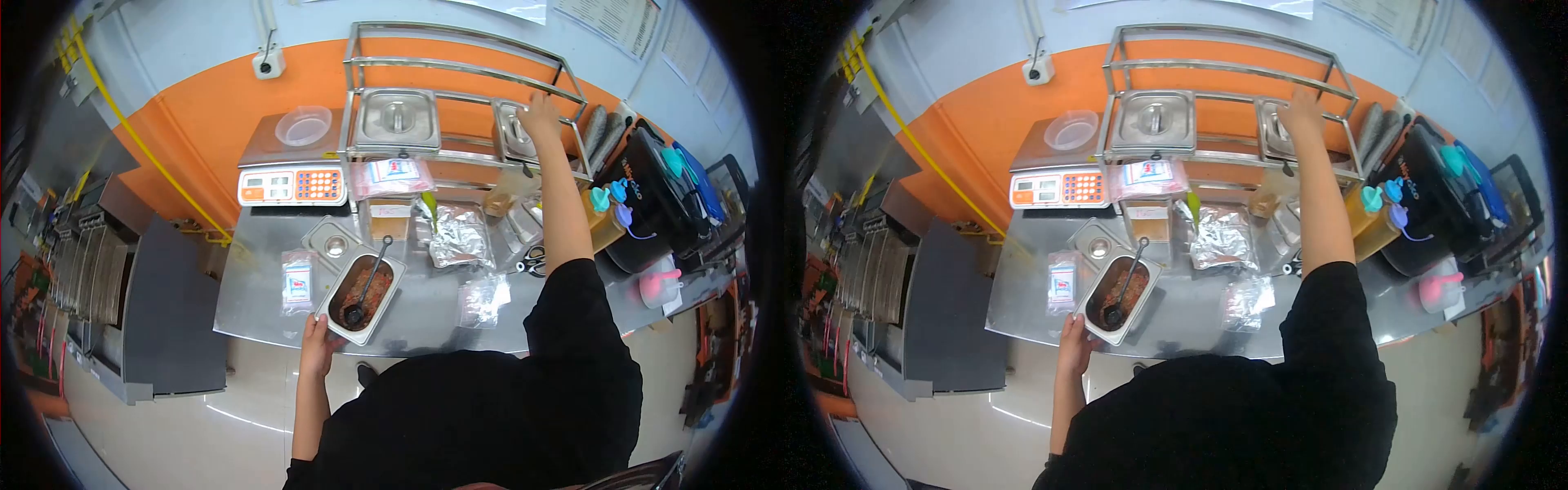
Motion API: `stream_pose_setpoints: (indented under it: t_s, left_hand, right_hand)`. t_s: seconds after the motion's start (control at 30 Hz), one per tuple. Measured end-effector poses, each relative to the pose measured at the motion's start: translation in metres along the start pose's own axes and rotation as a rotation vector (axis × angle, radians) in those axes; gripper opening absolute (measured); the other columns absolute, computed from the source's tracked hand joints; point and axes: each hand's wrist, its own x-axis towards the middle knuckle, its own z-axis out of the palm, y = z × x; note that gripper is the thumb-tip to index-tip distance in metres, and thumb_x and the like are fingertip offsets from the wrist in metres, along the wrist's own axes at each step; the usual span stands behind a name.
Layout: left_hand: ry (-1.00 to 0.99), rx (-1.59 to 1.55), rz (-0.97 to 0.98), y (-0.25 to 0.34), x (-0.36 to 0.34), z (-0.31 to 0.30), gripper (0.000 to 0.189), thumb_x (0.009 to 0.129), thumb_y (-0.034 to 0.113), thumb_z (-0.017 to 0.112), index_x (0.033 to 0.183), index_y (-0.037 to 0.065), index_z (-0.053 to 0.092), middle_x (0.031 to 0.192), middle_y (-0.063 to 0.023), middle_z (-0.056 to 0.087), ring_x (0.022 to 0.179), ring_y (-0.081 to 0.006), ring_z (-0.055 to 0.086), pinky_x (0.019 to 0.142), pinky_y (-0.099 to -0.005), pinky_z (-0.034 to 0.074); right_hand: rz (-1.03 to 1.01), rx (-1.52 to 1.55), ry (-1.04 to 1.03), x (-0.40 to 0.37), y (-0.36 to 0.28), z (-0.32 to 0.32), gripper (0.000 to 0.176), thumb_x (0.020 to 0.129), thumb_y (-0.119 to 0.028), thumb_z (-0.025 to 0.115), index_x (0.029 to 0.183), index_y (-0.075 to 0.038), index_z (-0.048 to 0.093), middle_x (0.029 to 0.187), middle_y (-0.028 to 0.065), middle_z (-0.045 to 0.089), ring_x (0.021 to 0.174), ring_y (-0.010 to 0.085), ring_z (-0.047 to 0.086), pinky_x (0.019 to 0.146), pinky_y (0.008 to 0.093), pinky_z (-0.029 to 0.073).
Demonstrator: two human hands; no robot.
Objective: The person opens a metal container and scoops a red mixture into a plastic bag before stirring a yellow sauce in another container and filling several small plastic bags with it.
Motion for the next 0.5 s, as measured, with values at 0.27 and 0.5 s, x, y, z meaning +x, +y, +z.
stream_pose_setpoints:
  t_s: [0.27, 0.5]
  left_hand:
    - [-0.021, -0.016, 0.039, 0.003, 0.009, 0.001, 0.026, 0.096, 0.031, 0.045, 0.114, 0.012, 0.046, 0.113, -0.0046, 0.057, 0.101, -0.0169, 0.056, 0.077, -0.0379, 0.050]
    - [-0.023, -0.011, 0.054, 0.003, 0.010, 0.003, 0.026, 0.095, 0.033, 0.045, 0.112, 0.012, 0.046, 0.111, -0.0046, 0.058, 0.099, -0.0178, 0.058, 0.075, -0.0375, 0.052]
  right_hand:
    - [-0.101, 0.516, 0.034, 0.011, 0.115, 0.090, 0.036, 0.087, -0.025, 0.050, 0.109, 0.003, 0.047, 0.098, 0.0264, 0.058, 0.101, 0.0372, 0.055, 0.087, 0.0415, 0.043]
    - [0.103, 0.661, -0.496, 0.015, 0.117, 0.074, 0.042, 0.091, -0.029, 0.032, 0.102, 0.007, 0.052, 0.089, 0.0160, 0.058, 0.080, 0.0245, 0.057, 0.074, 0.0337, 0.044]
